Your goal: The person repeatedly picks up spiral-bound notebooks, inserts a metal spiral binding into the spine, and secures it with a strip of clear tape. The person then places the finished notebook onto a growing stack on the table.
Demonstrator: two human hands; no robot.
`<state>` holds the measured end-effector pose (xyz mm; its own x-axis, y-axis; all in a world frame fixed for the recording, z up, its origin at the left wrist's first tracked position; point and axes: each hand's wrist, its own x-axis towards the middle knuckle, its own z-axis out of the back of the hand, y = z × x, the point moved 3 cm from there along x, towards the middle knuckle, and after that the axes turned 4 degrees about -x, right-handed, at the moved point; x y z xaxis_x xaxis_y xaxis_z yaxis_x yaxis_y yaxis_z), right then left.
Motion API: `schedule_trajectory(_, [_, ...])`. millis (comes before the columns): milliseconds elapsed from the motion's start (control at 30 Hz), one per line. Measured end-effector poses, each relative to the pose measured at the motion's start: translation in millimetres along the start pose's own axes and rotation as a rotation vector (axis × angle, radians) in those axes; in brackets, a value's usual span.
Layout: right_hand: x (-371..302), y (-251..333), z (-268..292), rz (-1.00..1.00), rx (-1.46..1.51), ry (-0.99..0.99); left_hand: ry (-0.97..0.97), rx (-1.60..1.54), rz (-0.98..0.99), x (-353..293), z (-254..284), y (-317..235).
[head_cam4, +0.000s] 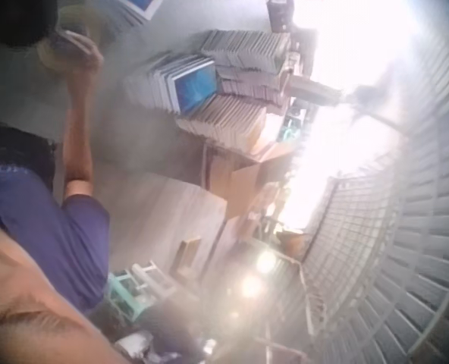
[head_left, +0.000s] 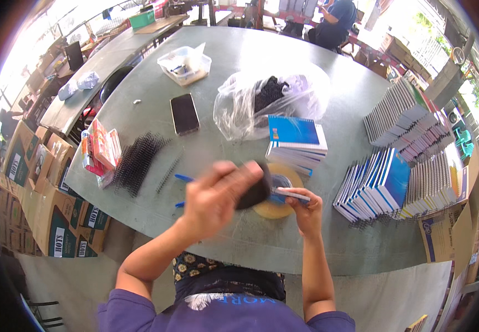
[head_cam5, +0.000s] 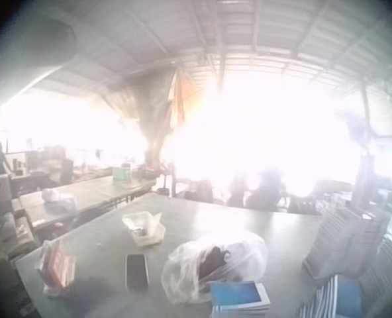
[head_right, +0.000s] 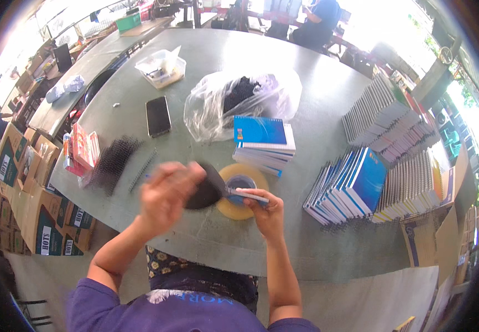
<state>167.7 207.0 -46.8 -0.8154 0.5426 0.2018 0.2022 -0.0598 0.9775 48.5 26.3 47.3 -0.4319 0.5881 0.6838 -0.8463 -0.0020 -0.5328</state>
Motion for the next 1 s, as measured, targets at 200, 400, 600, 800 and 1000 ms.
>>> schedule_trajectory(200, [-2, -5, 1, -0.044, 0.01, 0.004, 0.241, 0.013, -0.076, -17, -25, 3])
schedule_trajectory(400, [-3, -18, 5, -0.08, 0.008, -0.023, 0.367, 0.01, -0.084, -4, -35, 1])
schedule_trajectory(600, [0, -8, 1, 0.166, -0.077, 0.058, 0.03, -0.029, -0.139, 16, -17, -8])
schedule_trajectory(800, [0, -3, 3, 0.083, -0.005, 0.048, 0.272, -0.296, 0.181, -17, -31, -14])
schedule_trajectory(1000, [2, -5, 1, 0.043, 0.061, 0.004, 0.132, 0.178, -0.202, -16, -41, -9])
